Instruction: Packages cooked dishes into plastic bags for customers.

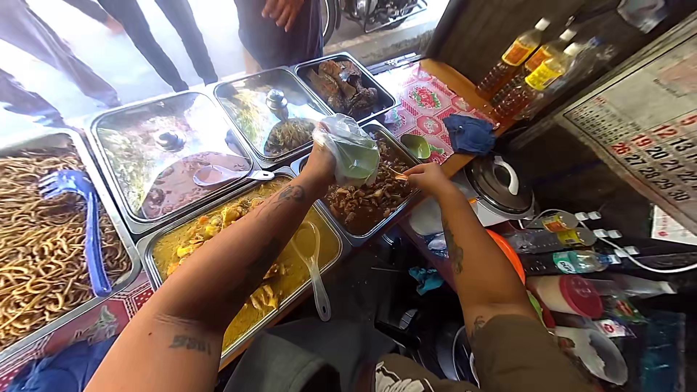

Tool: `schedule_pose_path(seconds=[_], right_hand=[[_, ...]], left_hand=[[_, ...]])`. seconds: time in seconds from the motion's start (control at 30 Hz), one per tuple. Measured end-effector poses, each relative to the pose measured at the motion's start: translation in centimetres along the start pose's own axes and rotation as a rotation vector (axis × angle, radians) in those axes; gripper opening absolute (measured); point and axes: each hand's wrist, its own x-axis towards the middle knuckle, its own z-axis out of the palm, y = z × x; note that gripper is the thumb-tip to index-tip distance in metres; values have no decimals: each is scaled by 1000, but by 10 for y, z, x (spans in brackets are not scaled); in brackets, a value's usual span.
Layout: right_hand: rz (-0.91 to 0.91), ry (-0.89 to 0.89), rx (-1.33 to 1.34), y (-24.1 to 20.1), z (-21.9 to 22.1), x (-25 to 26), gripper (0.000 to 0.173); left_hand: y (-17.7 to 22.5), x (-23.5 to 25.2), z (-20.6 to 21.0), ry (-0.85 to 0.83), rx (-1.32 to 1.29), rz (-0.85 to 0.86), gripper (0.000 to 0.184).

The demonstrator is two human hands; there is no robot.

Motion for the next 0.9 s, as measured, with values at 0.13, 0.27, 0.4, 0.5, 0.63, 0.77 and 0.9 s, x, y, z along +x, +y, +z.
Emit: schedule_pose_path(seconds=[0.13,0.27,0.4,0.5,0.63,0.77,0.9], right_hand=[[79,-9,224,2,-7,-13,24],[106,11,280,-2,-21,-22,24],[61,85,295,-17,-44,-34,23],[-44,125,307,-28,-63,-43,18],[-214,190,175,-61,-70,-64,13],[-469,349,-350,-96,-54,-93,24],[-624,617,-613,-99,-59,-107,26]], left_hand=[[-2,4,0,-13,-1,9,28],[-7,15,3,-21,-3,39,32],[-14,25,4,-46,69,103,39],[-22,38,8,-66,98,143,45],[-26,48,25,-99,38,63,44],[-25,47,44,-171,-78,29,43],[-33,53,49,-185,-85,3,70]])
